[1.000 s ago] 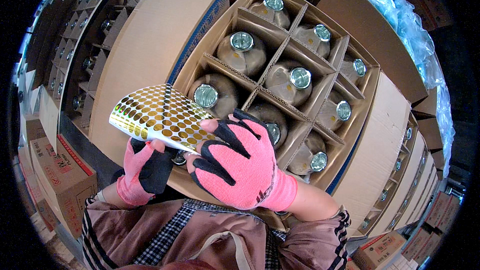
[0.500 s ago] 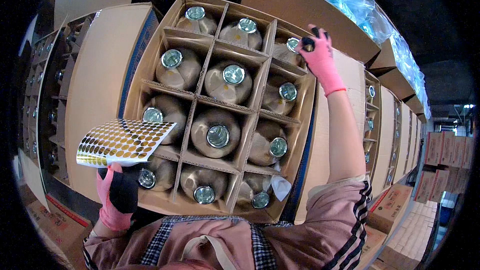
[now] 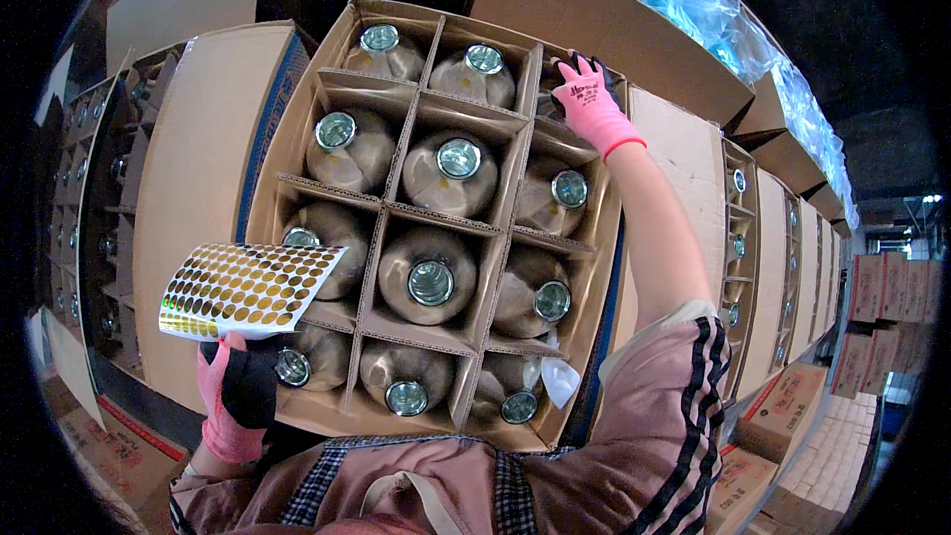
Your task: The person applies round gold stickers to the tops of glass jars arranged in cardboard boxes. They peel stickers from a sheet and press them onto the jar lids one by one, moving between multiple boxes in a warehouse setting.
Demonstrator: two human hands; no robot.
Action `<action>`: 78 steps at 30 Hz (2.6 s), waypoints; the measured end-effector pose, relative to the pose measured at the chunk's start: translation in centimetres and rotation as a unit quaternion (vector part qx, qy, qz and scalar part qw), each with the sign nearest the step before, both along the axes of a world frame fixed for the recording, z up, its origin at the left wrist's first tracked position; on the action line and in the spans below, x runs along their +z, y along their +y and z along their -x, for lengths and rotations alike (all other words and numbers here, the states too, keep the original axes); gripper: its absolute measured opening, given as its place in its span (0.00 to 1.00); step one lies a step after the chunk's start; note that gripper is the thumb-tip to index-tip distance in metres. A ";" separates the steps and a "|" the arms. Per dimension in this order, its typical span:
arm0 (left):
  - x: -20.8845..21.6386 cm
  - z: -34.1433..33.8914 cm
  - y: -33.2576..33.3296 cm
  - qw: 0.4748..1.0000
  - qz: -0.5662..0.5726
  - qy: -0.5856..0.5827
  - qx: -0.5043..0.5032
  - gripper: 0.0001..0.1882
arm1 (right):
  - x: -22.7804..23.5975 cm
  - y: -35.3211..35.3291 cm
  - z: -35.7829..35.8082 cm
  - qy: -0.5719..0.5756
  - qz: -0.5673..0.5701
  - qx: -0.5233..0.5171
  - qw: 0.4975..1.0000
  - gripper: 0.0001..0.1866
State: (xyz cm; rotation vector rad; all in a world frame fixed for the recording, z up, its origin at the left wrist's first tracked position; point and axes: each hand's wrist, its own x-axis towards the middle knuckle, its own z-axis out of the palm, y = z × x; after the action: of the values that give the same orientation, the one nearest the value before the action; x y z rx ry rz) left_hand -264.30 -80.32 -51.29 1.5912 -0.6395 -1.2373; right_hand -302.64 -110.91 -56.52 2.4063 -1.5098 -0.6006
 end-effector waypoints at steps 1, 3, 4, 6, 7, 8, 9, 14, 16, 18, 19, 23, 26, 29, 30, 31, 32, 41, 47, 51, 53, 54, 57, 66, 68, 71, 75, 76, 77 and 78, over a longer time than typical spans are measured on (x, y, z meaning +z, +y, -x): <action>0.3 0.1 -0.1 1.000 -0.008 0.016 0.013 0.12 | -0.1 -0.1 0.2 -0.009 0.017 0.007 1.000 0.15; 1.2 0.4 -0.5 0.998 -0.022 0.050 0.036 0.12 | -0.6 -0.1 1.0 -0.026 0.053 0.019 0.998 0.14; 1.4 0.8 -0.6 0.998 -0.012 0.042 0.040 0.12 | -0.5 -0.1 1.5 -0.072 0.080 0.002 0.994 0.14; 1.7 1.4 -0.9 0.999 0.007 0.024 0.048 0.12 | -0.6 0.0 2.5 -0.167 0.134 -0.031 0.976 0.16; 1.9 1.5 -1.0 0.999 0.027 0.037 0.030 0.12 | -0.7 -0.1 3.7 -0.277 0.229 -0.081 0.930 0.19; 1.7 1.4 -0.8 0.998 0.044 0.047 0.017 0.13 | 0.1 0.6 3.9 -0.410 0.290 -0.083 0.861 0.22; 1.5 1.3 -0.3 0.997 0.060 0.057 0.009 0.13 | 1.7 1.9 3.5 -0.535 0.260 -0.137 0.792 0.24; 1.7 -0.2 1.6 0.971 0.052 0.216 -0.084 0.33 | 5.4 12.8 7.0 -0.236 0.263 -0.206 0.912 0.33; 2.1 0.4 1.1 0.964 0.059 0.182 -0.183 0.30 | 4.3 17.8 10.8 -0.133 0.087 -0.391 0.906 0.43; 2.1 1.3 0.0 0.949 0.112 0.144 -0.256 0.24 | 3.1 23.5 11.8 -0.098 -0.065 -0.528 0.841 0.46; 1.8 1.6 -0.2 0.939 0.121 0.060 -0.316 0.21 | 1.2 26.2 13.4 -0.175 -0.087 -0.556 0.808 0.47; 0.3 3.2 -1.2 0.859 0.285 -0.150 -0.398 0.15 | -1.3 29.9 14.4 -0.148 -0.088 -0.542 0.823 0.45; -1.5 4.6 -0.9 0.855 0.284 -0.163 -0.402 0.17 | -3.5 29.6 16.5 -0.117 -0.116 -0.581 0.797 0.46; -3.7 5.4 -1.6 0.873 0.268 -0.118 -0.390 0.17 | -5.7 30.2 19.4 -0.142 -0.084 -0.570 0.805 0.49; -5.3 5.8 -1.2 0.880 0.260 -0.110 -0.383 0.17 | -5.5 29.8 18.9 -0.148 -0.075 -0.559 0.812 0.50; -5.5 6.1 -1.2 0.891 0.234 -0.078 -0.380 0.19 | -5.8 29.8 19.4 -0.133 -0.094 -0.579 0.799 0.50; -6.0 6.4 -0.6 0.904 0.208 -0.074 -0.366 0.19 | -6.1 29.5 20.0 -0.116 -0.112 -0.600 0.784 0.50; 5.3 2.7 8.3 0.964 0.057 -0.024 -0.258 0.18 | 3.6 26.6 6.2 -0.101 -0.152 -0.483 0.856 0.37; 11.8 -9.2 12.7 0.984 -0.058 -0.065 -0.153 0.20 | 14.5 34.6 -10.0 -0.451 -0.313 -0.347 0.761 0.31; 14.8 -16.1 16.0 0.981 -0.089 -0.129 -0.112 0.17 | 18.0 40.6 -12.5 -0.274 -0.485 -0.297 0.775 0.26; 16.7 -18.5 17.3 0.989 -0.082 -0.055 -0.106 0.19 | 19.4 41.0 -14.1 -0.254 -0.513 -0.288 0.767 0.25; 17.6 -19.2 16.4 0.989 -0.077 -0.018 -0.128 0.20 | 20.6 41.1 -15.3 -0.257 -0.500 -0.290 0.775 0.25; 20.1 -19.4 17.9 0.992 -0.038 0.033 -0.115 0.22 | 19.4 39.8 -14.8 -0.300 -0.486 -0.303 0.763 0.23; 28.1 -23.2 27.1 0.960 -0.052 -0.154 -0.230 0.21 | 25.5 32.2 -26.5 -0.374 -0.430 -0.234 0.788 0.25; 27.4 -26.4 28.4 0.959 -0.078 -0.205 -0.180 0.22 | 19.2 31.4 -26.5 -0.367 -0.374 -0.252 0.814 0.22; 29.6 -29.8 27.0 0.946 -0.182 -0.248 -0.098 0.23 | 18.1 32.7 -26.4 -0.427 -0.377 -0.240 0.786 0.20; 28.8 -33.5 25.6 0.965 -0.114 -0.214 -0.100 0.21 | 17.4 35.3 -26.2 -0.342 -0.499 -0.224 0.764 0.20; 27.1 -34.9 25.2 0.962 -0.108 -0.223 -0.115 0.21 | 19.0 35.7 -28.4 -0.322 -0.499 -0.242 0.768 0.20; 25.9 -35.7 25.1 0.961 -0.114 -0.219 -0.123 0.21 | 20.7 36.3 -30.6 -0.305 -0.494 -0.260 0.772 0.19; 25.9 -38.4 22.1 0.951 -0.097 -0.231 -0.181 0.22 | 22.9 38.3 -32.1 -0.330 -0.460 -0.306 0.766 0.19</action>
State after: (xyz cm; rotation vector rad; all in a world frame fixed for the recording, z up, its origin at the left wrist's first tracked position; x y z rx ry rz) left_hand -225.89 -58.22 -25.42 2.0160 -1.1783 -1.2188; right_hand -270.58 -72.63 -33.65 2.9484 -2.9366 -0.7915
